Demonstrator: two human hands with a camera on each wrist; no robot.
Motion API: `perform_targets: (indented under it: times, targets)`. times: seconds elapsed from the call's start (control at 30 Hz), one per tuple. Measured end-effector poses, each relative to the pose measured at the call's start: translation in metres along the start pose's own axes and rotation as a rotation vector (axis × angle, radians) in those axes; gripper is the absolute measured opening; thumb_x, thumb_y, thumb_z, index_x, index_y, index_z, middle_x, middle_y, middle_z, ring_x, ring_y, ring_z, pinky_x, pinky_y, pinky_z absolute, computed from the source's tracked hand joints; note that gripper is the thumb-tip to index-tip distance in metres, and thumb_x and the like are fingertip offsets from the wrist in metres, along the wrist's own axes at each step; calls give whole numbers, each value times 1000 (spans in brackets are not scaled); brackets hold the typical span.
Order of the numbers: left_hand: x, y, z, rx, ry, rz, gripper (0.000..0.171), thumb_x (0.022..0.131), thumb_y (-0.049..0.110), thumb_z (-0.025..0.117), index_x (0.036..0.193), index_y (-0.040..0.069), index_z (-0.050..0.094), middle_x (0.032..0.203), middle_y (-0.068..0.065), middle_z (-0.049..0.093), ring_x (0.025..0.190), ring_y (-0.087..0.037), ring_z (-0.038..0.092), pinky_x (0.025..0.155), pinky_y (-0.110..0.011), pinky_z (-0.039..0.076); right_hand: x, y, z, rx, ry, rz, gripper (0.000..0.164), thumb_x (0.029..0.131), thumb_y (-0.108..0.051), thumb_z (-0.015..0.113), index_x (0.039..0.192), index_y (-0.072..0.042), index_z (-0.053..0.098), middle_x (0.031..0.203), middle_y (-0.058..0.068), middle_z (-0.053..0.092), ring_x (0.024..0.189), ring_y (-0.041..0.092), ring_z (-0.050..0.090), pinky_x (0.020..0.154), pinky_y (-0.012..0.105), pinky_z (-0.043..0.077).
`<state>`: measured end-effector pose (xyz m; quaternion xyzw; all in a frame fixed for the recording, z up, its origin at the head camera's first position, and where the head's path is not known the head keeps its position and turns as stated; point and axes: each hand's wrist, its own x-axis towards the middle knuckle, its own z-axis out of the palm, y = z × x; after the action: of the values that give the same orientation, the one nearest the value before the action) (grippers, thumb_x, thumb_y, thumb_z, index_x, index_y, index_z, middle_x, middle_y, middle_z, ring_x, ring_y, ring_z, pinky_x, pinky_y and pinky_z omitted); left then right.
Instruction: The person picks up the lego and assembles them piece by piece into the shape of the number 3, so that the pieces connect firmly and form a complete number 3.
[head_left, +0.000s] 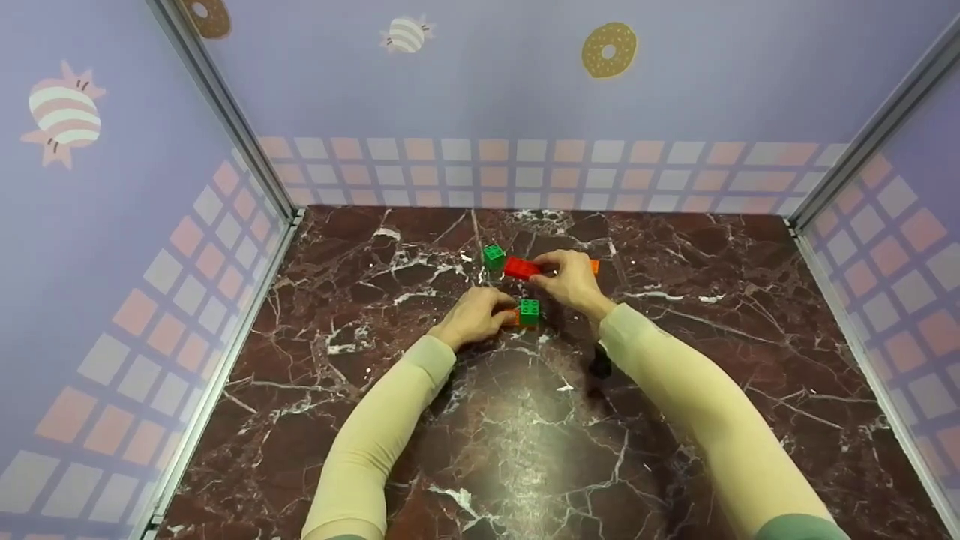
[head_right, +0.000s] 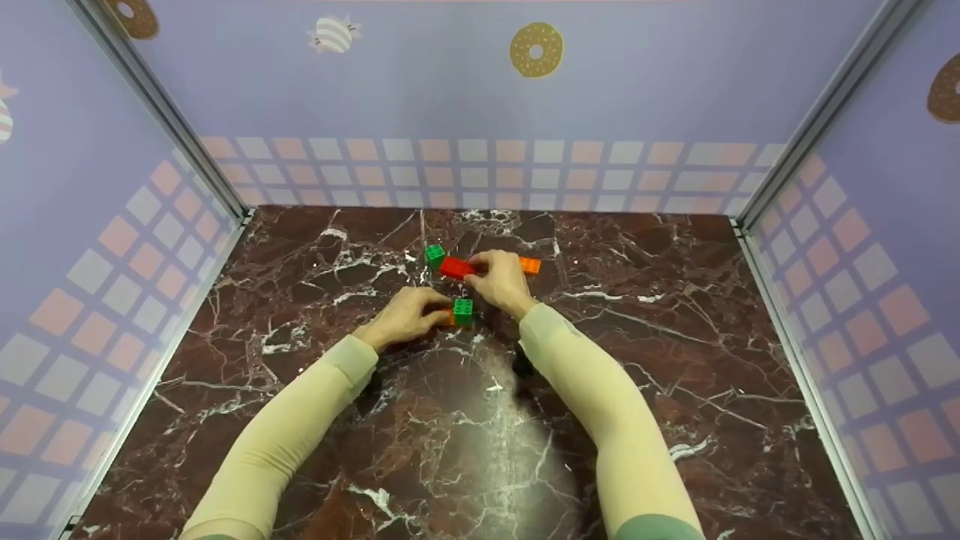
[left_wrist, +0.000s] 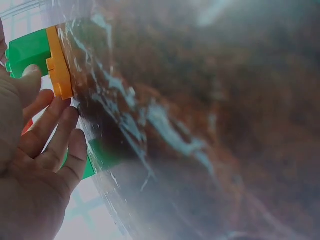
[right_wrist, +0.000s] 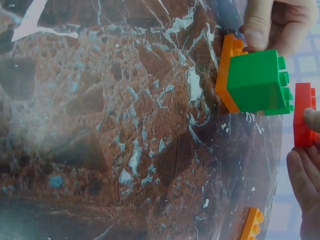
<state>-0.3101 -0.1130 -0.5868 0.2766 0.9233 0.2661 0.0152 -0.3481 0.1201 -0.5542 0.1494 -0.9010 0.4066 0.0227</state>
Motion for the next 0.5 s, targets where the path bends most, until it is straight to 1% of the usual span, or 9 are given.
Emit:
perform_targets:
  times: [0.1,0.23,0.37,0.5]
  targets:
    - [-1,1,-2,-21,29,-48,32,108,25,75,132,4,82,130,-16,84,121,-37,80,109,-52,62,-1,-2,-1,23,-15,-2,30,97,-10,86,125,0,84,121,21,85,110,37,84,95,52,69]
    - [-1,0,-7,-70,73,-109,36,108,26,76,136,4,80,132,-15,83,119,-35,80,108,-51,63,-3,-4,-2,33,-28,-5,31,97,-9,87,126,1,83,122,23,85,109,38,85,95,51,69]
    - [-1,-2,-11,-135,123,-156,36,107,24,77,136,3,79,125,-15,85,110,-34,82,101,-51,65,-6,-6,-3,55,-36,-14,31,96,-7,87,126,2,83,123,24,84,108,39,85,94,50,70]
    - [-1,-1,-15,-206,167,-193,40,106,23,79,139,2,77,121,-16,86,106,-32,84,99,-50,67,-10,-9,-3,82,-51,-39,31,96,-5,86,126,3,83,124,25,82,107,40,85,94,50,70]
